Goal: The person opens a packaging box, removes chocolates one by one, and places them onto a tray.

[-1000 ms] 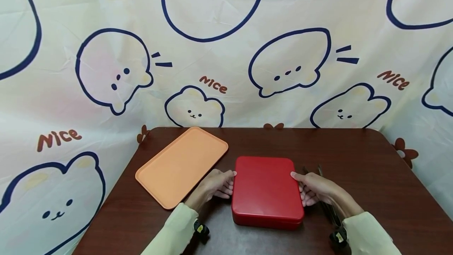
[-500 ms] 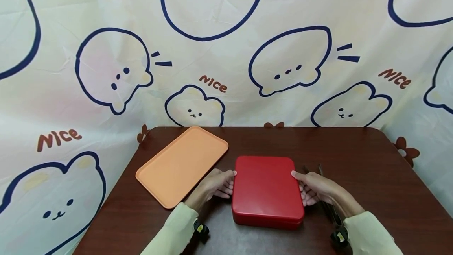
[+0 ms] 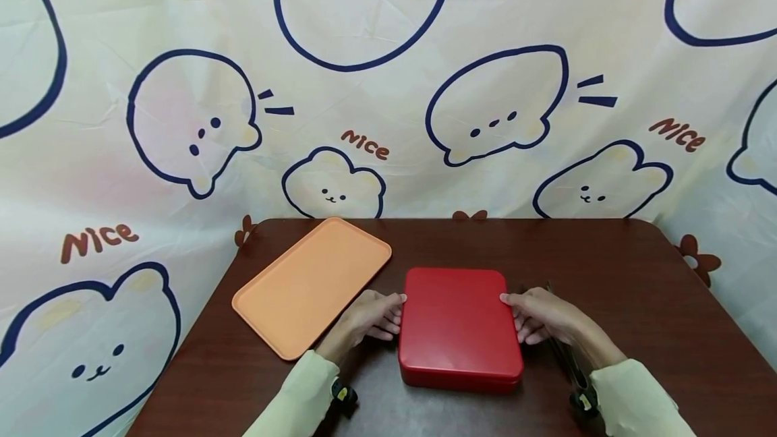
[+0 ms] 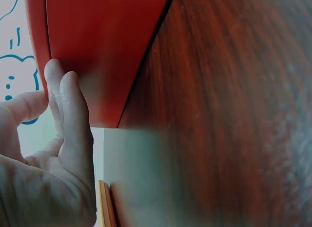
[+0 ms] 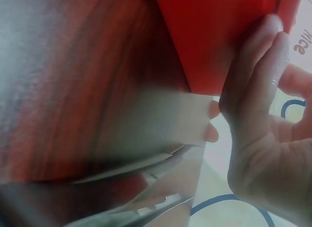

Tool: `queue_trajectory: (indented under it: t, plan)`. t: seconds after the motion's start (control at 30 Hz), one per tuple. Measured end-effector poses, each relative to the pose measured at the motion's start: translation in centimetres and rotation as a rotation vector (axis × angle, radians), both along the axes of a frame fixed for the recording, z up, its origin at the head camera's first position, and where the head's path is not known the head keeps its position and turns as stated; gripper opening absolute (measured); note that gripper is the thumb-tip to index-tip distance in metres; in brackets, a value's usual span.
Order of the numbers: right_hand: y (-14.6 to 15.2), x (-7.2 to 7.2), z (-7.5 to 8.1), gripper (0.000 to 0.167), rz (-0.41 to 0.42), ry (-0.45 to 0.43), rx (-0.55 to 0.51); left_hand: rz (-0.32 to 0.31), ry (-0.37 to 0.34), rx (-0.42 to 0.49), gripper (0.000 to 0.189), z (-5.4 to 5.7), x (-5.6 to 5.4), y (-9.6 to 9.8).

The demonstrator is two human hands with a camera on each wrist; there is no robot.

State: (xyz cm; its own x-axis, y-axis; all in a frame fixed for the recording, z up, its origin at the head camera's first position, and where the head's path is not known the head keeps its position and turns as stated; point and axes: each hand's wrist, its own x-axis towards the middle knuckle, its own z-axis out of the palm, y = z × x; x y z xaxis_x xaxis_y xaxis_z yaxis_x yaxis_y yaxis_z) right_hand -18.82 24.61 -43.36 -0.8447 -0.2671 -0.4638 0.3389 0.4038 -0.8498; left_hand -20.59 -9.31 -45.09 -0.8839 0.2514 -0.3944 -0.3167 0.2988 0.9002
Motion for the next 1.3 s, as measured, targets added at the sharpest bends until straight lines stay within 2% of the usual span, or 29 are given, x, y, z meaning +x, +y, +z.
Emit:
queue_trajectory:
  t: [0.2, 0.47, 0.7, 0.9, 1.13, 1.3]
  plan:
    - [-0.2, -0.9, 0.4, 0.03, -0.066, 0.028, -0.007, 0.005, 0.003, 0.02, 0.035, -0.1, -0.1, 0.0]
    - [-0.5, -2.2, 0.4, 0.037, -0.105, 0.042, 0.004, 0.049, 0.033, 0.065, 0.022, 0.1, -0.2, 0.5]
    - [-0.7, -2.9, 0.6, 0.039, -0.103, 0.074, 0.021, 0.082, 0.044, 0.089, 0.027, 0.3, -0.3, 0.6]
    - [-0.7, -3.2, 0.9, 0.038, -0.084, 0.085, 0.031, 0.08, 0.045, 0.079, 0.03, 0.5, -0.2, 0.7]
    - [-0.9, -3.5, 1.0, 0.034, -0.111, 0.051, 0.035, 0.075, 0.06, 0.091, 0.032, 0.4, -0.1, 0.7]
    - [-1.0, -3.6, 1.0, 0.038, -0.088, 0.077, 0.037, 0.071, 0.068, 0.103, 0.033, 0.5, 0.0, 0.6]
